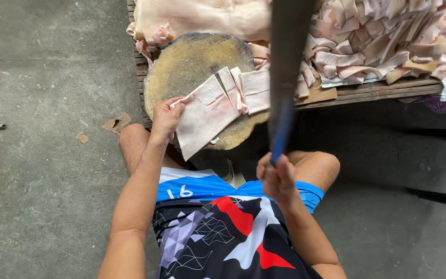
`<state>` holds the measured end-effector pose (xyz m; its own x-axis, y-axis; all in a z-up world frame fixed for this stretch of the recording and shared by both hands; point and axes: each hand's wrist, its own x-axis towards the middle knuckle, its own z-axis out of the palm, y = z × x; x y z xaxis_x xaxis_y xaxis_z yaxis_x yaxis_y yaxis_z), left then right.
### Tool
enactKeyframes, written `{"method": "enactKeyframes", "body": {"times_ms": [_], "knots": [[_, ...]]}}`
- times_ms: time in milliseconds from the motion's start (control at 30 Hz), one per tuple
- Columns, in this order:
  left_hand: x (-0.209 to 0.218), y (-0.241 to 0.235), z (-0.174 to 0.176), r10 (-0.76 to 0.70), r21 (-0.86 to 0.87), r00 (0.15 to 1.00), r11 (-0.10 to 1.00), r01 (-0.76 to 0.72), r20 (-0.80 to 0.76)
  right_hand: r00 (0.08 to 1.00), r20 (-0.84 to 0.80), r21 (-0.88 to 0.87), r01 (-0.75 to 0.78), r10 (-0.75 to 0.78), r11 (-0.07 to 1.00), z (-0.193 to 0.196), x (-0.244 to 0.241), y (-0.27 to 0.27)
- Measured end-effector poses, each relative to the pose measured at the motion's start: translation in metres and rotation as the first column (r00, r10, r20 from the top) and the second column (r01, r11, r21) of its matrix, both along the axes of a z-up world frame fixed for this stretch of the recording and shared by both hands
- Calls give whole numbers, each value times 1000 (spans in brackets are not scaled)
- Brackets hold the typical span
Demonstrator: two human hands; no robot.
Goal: The person sits on a low stool and uses a large knife to slice sheets of pork skin into thin strips on a round wooden cutting board. They repeatedly pick up pieces of skin, cut them into uniform strips, and place the cut pieces onto a nearby table.
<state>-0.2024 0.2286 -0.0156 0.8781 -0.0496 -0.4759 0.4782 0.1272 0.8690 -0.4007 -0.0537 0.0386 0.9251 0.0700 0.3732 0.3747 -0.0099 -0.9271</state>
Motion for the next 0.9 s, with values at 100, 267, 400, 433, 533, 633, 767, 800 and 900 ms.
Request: {"method": "enactKeyframes", "body": {"times_ms": [100, 267, 400, 433, 533, 633, 767, 800, 900], "knots": [[3, 4, 1, -11, 157, 998, 987, 21, -69, 983, -134, -301, 84, -130, 950, -50, 18, 5], [-5, 15, -25, -49, 106, 997, 993, 43, 61, 773, -515, -497, 84, -371, 864, -41, 13, 7], [10, 13, -28, -104, 118, 994, 988, 100, 26, 820, -553, -189, 50, -148, 981, 20, 19, 1], [12, 14, -26, -113, 147, 994, 983, 110, 9, 907, -416, -107, 19, -62, 994, 35, 22, -3], [9, 14, -31, -171, 139, 983, 977, 160, 66, 999, -36, -16, 13, -13, 1000, 49, -14, -5], [10, 8, -20, -91, -23, 996, 996, 91, 27, 943, -322, 332, 32, 82, 943, 8, -18, 4], [-2, 11, -12, -89, 109, 995, 990, 94, -51, 940, -198, -521, 140, -279, 842, -67, -2, 38], [-2, 12, -12, -86, 159, 996, 983, 91, -38, 942, -211, -560, 100, -259, 822, -76, 1, 41], [14, 22, -25, -17, 170, 997, 985, 5, 71, 925, -290, -599, 24, -245, 800, -87, 26, 33]]}}
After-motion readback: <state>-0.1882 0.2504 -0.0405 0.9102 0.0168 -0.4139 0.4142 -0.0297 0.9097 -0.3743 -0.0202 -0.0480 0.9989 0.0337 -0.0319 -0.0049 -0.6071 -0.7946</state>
